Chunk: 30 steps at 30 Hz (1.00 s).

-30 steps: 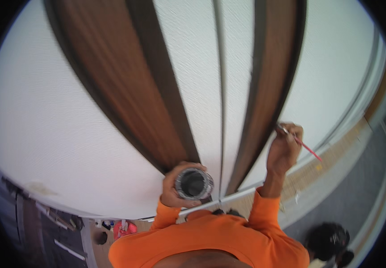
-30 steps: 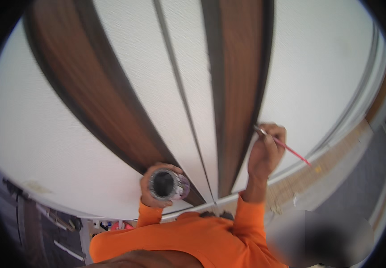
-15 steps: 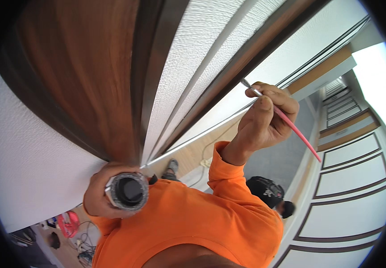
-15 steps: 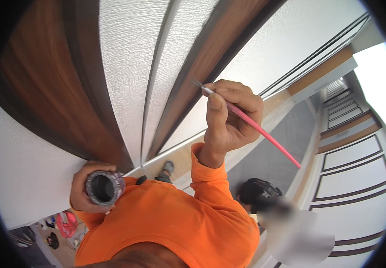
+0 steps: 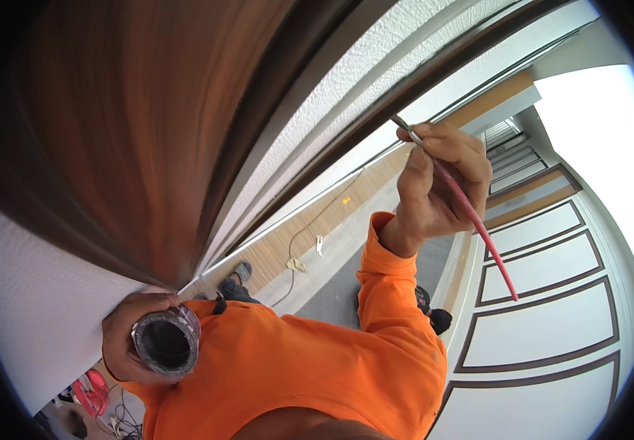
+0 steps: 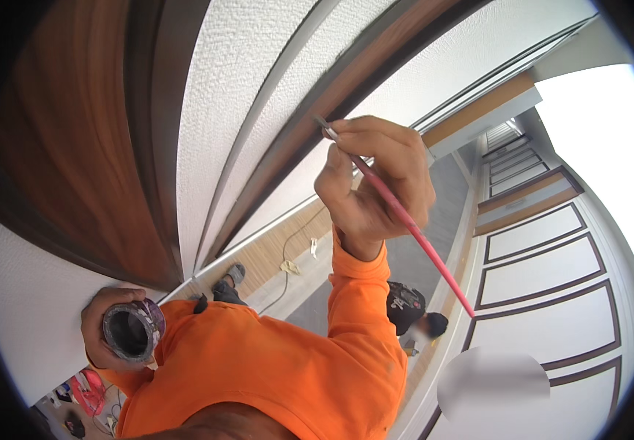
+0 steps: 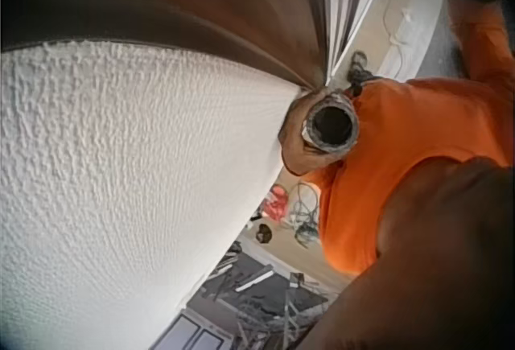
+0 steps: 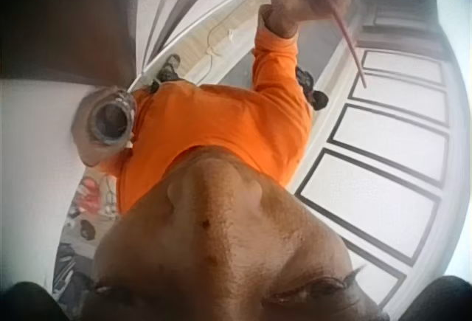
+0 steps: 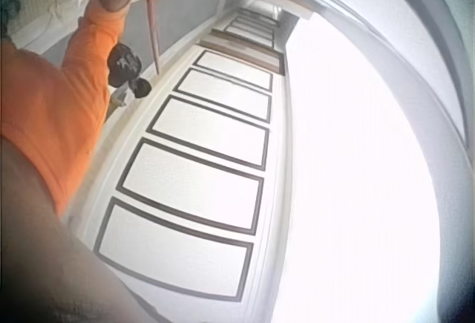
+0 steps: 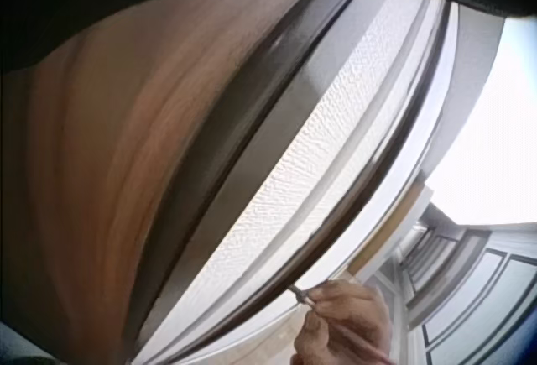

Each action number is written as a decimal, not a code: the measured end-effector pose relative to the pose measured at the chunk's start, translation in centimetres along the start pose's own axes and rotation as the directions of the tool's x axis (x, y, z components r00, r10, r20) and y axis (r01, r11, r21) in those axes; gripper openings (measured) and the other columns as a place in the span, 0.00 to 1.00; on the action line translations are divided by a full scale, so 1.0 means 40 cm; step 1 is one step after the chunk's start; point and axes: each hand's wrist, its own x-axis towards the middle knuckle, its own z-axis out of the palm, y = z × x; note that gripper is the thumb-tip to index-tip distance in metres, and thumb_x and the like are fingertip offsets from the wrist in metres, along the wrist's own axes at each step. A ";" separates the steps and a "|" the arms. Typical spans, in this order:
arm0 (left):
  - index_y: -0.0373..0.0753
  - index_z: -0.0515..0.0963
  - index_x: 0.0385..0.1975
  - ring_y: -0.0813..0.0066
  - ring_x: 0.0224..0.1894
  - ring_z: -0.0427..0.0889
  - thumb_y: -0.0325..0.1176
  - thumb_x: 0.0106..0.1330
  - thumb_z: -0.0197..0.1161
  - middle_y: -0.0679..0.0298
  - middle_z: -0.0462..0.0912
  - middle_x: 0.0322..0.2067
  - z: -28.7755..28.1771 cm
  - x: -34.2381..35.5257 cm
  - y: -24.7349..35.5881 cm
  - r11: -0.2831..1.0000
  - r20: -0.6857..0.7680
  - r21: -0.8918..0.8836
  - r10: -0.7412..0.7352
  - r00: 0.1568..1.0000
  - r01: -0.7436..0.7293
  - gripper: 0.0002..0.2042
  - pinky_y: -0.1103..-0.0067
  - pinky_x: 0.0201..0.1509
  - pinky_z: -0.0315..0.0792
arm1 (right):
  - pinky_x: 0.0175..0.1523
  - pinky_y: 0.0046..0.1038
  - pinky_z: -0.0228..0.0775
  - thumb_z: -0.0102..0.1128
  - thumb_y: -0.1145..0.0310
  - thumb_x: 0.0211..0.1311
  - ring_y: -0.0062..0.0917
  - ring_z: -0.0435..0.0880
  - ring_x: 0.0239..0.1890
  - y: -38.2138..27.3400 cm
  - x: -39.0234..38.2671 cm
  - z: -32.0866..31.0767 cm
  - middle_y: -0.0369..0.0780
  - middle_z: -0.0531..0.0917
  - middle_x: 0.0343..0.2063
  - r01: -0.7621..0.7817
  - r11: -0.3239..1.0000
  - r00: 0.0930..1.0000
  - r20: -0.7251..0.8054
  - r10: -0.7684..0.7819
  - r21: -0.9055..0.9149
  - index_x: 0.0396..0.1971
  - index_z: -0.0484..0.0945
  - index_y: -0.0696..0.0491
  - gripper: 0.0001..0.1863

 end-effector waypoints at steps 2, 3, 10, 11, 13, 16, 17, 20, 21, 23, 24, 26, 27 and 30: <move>0.29 0.73 0.58 0.58 0.52 0.85 0.39 0.33 0.92 0.46 0.82 0.51 -0.003 -0.002 -0.005 1.000 0.001 -0.030 -0.002 1.000 0.002 0.49 0.68 0.57 0.78 | 0.32 0.20 0.79 0.67 0.84 0.42 0.25 0.87 0.28 0.003 -0.002 0.011 0.43 0.87 0.28 0.017 1.000 1.000 -0.003 -0.017 -0.016 0.31 0.82 0.58 0.12; 0.29 0.73 0.59 0.57 0.52 0.85 0.40 0.33 0.92 0.45 0.82 0.51 -0.001 -0.009 -0.008 0.998 0.001 -0.060 -0.010 1.000 0.010 0.49 0.68 0.58 0.78 | 0.32 0.20 0.78 0.67 0.84 0.41 0.24 0.87 0.27 0.004 0.000 0.013 0.42 0.87 0.27 0.028 0.999 1.000 0.004 -0.028 -0.027 0.31 0.82 0.58 0.13; 0.30 0.72 0.60 0.55 0.54 0.85 0.40 0.34 0.92 0.45 0.82 0.53 -0.009 -0.012 -0.008 1.000 0.047 -0.018 0.023 0.999 -0.022 0.49 0.66 0.59 0.78 | 0.30 0.18 0.78 0.68 0.84 0.41 0.22 0.87 0.27 0.034 0.012 0.022 0.42 0.88 0.28 0.174 0.979 0.984 0.051 -0.170 -0.106 0.30 0.82 0.57 0.13; 0.30 0.72 0.60 0.55 0.54 0.85 0.40 0.35 0.92 0.45 0.82 0.53 -0.011 -0.015 -0.008 1.000 0.052 -0.023 0.009 0.999 -0.008 0.49 0.66 0.59 0.78 | 0.30 0.18 0.79 0.68 0.84 0.42 0.22 0.87 0.27 0.034 0.019 0.026 0.42 0.88 0.28 0.191 0.975 0.981 0.060 -0.185 -0.114 0.31 0.82 0.57 0.12; 0.29 0.72 0.60 0.54 0.54 0.85 0.40 0.35 0.91 0.44 0.81 0.54 -0.013 -0.019 -0.006 0.999 0.061 -0.033 -0.018 0.998 0.020 0.48 0.66 0.59 0.78 | 0.30 0.17 0.80 0.69 0.84 0.42 0.22 0.87 0.27 0.034 0.026 0.030 0.42 0.88 0.29 0.218 0.967 0.975 0.078 -0.209 -0.133 0.31 0.82 0.57 0.12; 0.29 0.72 0.59 0.54 0.54 0.85 0.41 0.35 0.92 0.44 0.81 0.54 -0.015 -0.014 -0.007 1.000 0.064 0.018 0.002 0.998 -0.003 0.49 0.66 0.60 0.78 | 0.30 0.17 0.81 0.69 0.84 0.43 0.22 0.88 0.28 0.041 0.028 0.031 0.43 0.88 0.29 0.243 0.959 0.969 0.094 -0.231 -0.147 0.31 0.82 0.57 0.12; 0.29 0.72 0.59 0.54 0.54 0.85 0.41 0.34 0.92 0.44 0.81 0.54 -0.016 -0.014 -0.008 1.000 0.067 0.003 0.001 0.998 -0.001 0.49 0.66 0.59 0.78 | 0.30 0.17 0.81 0.70 0.84 0.44 0.22 0.88 0.28 0.046 0.028 0.029 0.43 0.88 0.30 0.247 0.959 0.967 0.092 -0.236 -0.137 0.32 0.82 0.57 0.12; 0.29 0.72 0.60 0.54 0.54 0.85 0.40 0.33 0.92 0.44 0.81 0.53 -0.018 -0.019 -0.016 1.000 0.065 -0.031 0.005 0.998 -0.003 0.50 0.65 0.59 0.78 | 0.30 0.18 0.81 0.70 0.84 0.44 0.23 0.88 0.28 0.044 0.029 0.030 0.43 0.88 0.30 0.240 0.962 0.968 0.103 -0.228 -0.126 0.32 0.82 0.57 0.12; 0.29 0.72 0.60 0.53 0.54 0.85 0.40 0.33 0.92 0.44 0.81 0.53 -0.016 -0.023 -0.020 0.999 0.057 -0.041 0.009 0.998 -0.007 0.50 0.65 0.59 0.78 | 0.29 0.18 0.81 0.71 0.83 0.45 0.23 0.88 0.28 0.042 0.031 0.031 0.43 0.88 0.30 0.234 0.964 0.969 0.110 -0.221 -0.125 0.31 0.82 0.57 0.12; 0.29 0.72 0.60 0.53 0.54 0.85 0.40 0.32 0.92 0.43 0.81 0.53 -0.014 -0.025 -0.022 0.998 0.048 -0.055 0.021 0.999 -0.018 0.50 0.65 0.59 0.78 | 0.29 0.18 0.81 0.71 0.83 0.45 0.22 0.88 0.28 0.042 0.034 0.034 0.42 0.88 0.30 0.270 0.950 0.960 0.119 -0.253 -0.156 0.31 0.82 0.56 0.12; 0.29 0.72 0.60 0.53 0.54 0.85 0.40 0.32 0.92 0.43 0.81 0.53 -0.015 -0.024 -0.023 0.998 0.046 -0.057 0.030 0.999 -0.027 0.50 0.64 0.59 0.78 | 0.29 0.18 0.81 0.71 0.83 0.45 0.22 0.88 0.28 0.042 0.036 0.035 0.42 0.88 0.30 0.287 0.942 0.955 0.124 -0.269 -0.171 0.31 0.82 0.56 0.12; 0.29 0.72 0.60 0.53 0.54 0.85 0.39 0.31 0.92 0.43 0.81 0.53 -0.015 -0.024 -0.024 0.998 0.042 -0.059 0.038 0.998 -0.035 0.51 0.64 0.59 0.78 | 0.29 0.18 0.81 0.71 0.83 0.45 0.22 0.88 0.28 0.040 0.036 0.035 0.41 0.88 0.30 0.295 0.935 0.953 0.132 -0.273 -0.196 0.31 0.83 0.55 0.12; 0.29 0.72 0.60 0.53 0.54 0.85 0.40 0.31 0.92 0.43 0.81 0.53 -0.016 -0.025 -0.023 0.998 0.042 -0.058 0.036 0.998 -0.034 0.51 0.64 0.59 0.78 | 0.29 0.17 0.81 0.71 0.83 0.45 0.22 0.88 0.28 0.038 0.036 0.034 0.41 0.88 0.30 0.300 0.931 0.952 0.137 -0.276 -0.208 0.31 0.83 0.55 0.12; 0.29 0.72 0.60 0.52 0.54 0.85 0.40 0.31 0.92 0.43 0.81 0.54 -0.014 -0.025 -0.015 0.998 0.042 -0.059 0.028 0.999 -0.025 0.51 0.63 0.59 0.77 | 0.29 0.17 0.81 0.71 0.83 0.45 0.22 0.88 0.28 0.027 0.045 0.020 0.40 0.88 0.30 0.326 0.909 0.941 0.181 -0.285 -0.262 0.31 0.83 0.54 0.12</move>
